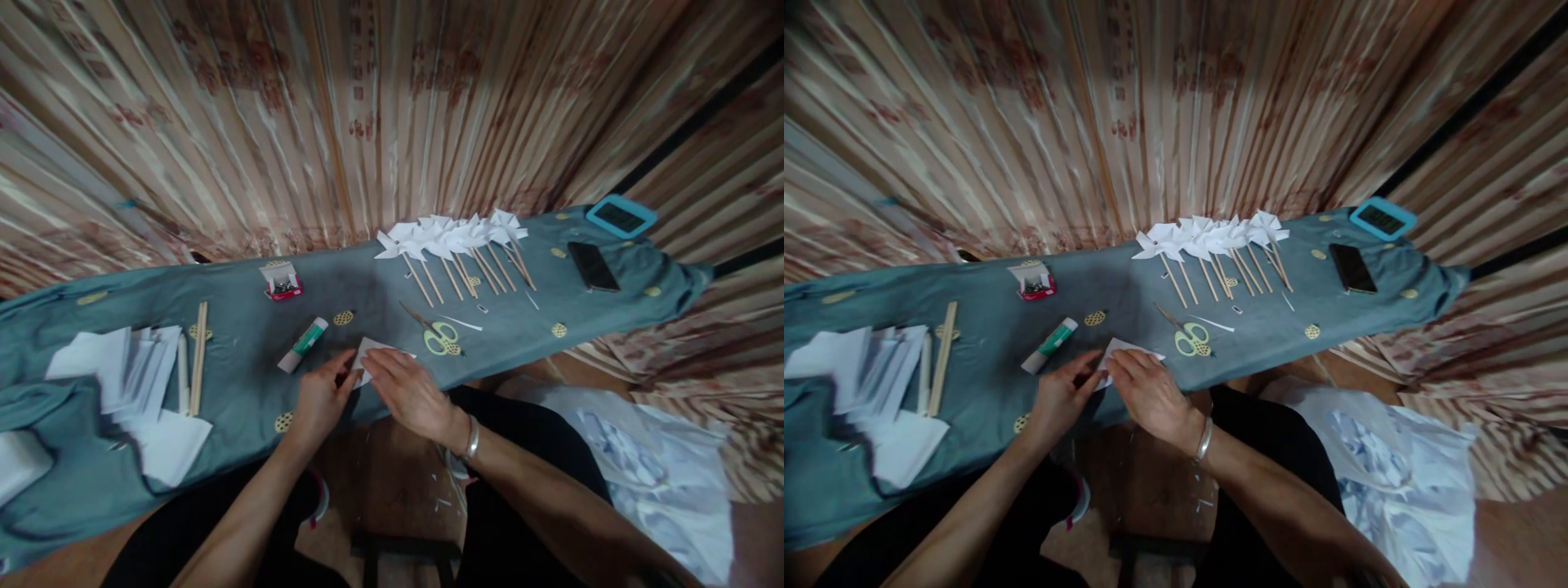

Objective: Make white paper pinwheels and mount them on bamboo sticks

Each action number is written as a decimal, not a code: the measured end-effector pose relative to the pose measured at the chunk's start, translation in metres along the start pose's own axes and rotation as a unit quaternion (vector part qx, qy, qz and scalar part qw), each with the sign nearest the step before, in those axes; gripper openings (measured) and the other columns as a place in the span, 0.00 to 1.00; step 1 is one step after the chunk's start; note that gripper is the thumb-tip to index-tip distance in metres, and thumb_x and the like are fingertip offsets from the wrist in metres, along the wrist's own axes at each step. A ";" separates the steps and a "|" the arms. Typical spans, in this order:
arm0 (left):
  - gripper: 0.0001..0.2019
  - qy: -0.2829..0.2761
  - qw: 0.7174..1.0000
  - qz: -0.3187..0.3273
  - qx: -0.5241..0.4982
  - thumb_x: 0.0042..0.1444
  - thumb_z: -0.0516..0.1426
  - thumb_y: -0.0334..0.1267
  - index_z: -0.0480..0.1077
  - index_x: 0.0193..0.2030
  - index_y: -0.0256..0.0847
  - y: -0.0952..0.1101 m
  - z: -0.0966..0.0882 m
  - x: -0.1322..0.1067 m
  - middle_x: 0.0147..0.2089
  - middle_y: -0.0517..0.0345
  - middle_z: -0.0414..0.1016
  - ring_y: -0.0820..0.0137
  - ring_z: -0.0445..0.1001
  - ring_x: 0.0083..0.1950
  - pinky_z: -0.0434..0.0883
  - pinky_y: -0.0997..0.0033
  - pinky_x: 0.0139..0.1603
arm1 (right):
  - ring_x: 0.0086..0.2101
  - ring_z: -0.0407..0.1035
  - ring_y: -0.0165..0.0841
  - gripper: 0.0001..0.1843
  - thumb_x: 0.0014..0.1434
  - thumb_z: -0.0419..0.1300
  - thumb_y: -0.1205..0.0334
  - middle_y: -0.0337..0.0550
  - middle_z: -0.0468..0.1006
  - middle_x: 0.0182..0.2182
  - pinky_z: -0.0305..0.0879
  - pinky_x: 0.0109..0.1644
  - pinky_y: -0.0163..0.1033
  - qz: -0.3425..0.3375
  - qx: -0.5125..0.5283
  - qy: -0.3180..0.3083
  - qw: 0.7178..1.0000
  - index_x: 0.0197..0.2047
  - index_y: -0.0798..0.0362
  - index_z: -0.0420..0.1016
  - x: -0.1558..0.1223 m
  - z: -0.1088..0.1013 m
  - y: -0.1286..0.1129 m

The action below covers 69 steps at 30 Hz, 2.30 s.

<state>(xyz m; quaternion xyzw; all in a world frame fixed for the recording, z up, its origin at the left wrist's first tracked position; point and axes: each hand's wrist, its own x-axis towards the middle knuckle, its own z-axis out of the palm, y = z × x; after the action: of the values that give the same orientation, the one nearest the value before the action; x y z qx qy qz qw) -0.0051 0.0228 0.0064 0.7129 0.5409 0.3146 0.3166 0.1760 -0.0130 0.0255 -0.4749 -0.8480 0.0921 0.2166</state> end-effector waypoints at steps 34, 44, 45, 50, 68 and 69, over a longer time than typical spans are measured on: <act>0.14 -0.031 0.997 -0.044 -0.062 0.58 0.53 0.40 0.78 0.44 0.42 0.007 -0.011 0.003 0.28 0.57 0.79 0.67 0.74 0.26 0.70 0.71 0.35 | 0.63 0.59 0.45 0.31 0.67 0.50 0.49 0.58 0.65 0.63 0.58 0.65 0.57 0.097 0.129 0.022 0.987 0.69 0.53 0.54 -0.002 -0.001 0.034; 0.14 -0.026 0.993 -0.069 -0.091 0.51 0.58 0.34 0.78 0.44 0.41 0.001 -0.007 0.003 0.31 0.57 0.81 0.68 0.75 0.30 0.68 0.72 0.34 | 0.54 0.70 0.43 0.27 0.62 0.56 0.59 0.51 0.74 0.57 0.65 0.60 0.53 0.119 0.194 0.049 0.973 0.64 0.50 0.63 0.005 0.002 0.038; 0.14 -0.026 0.993 -0.068 -0.093 0.50 0.58 0.34 0.78 0.44 0.41 0.002 -0.007 0.003 0.30 0.58 0.81 0.69 0.75 0.29 0.68 0.72 0.33 | 0.53 0.71 0.43 0.27 0.62 0.57 0.60 0.51 0.75 0.56 0.66 0.59 0.53 0.124 0.198 0.053 0.971 0.64 0.49 0.63 0.005 0.002 0.037; 0.12 -0.010 0.990 -0.075 -0.119 0.49 0.60 0.32 0.79 0.42 0.42 0.003 -0.007 0.004 0.29 0.58 0.80 0.69 0.75 0.29 0.68 0.72 0.34 | 0.49 0.73 0.41 0.27 0.60 0.59 0.61 0.47 0.78 0.51 0.68 0.57 0.50 0.147 0.217 0.067 0.963 0.63 0.48 0.66 0.006 -0.007 0.031; 0.13 -0.003 0.993 -0.057 -0.107 0.53 0.57 0.34 0.76 0.45 0.37 -0.002 -0.005 0.005 0.31 0.57 0.79 0.70 0.75 0.31 0.70 0.72 0.36 | 0.47 0.72 0.37 0.09 0.60 0.58 0.70 0.44 0.78 0.46 0.64 0.54 0.49 0.061 0.194 0.047 0.978 0.41 0.49 0.77 -0.016 -0.017 0.024; 0.13 -0.002 0.993 -0.054 -0.101 0.54 0.57 0.33 0.76 0.45 0.37 -0.002 -0.005 0.005 0.32 0.57 0.79 0.70 0.75 0.31 0.70 0.72 0.36 | 0.46 0.72 0.38 0.10 0.59 0.58 0.71 0.44 0.78 0.46 0.64 0.54 0.49 0.053 0.181 0.045 0.981 0.41 0.50 0.77 -0.017 -0.017 0.024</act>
<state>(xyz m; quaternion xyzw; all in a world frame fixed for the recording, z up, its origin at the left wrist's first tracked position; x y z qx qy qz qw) -0.0094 0.0290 0.0083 0.6480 0.5431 0.3486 0.4046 0.2099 -0.0157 0.0274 -0.4757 -0.7804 0.2336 0.3319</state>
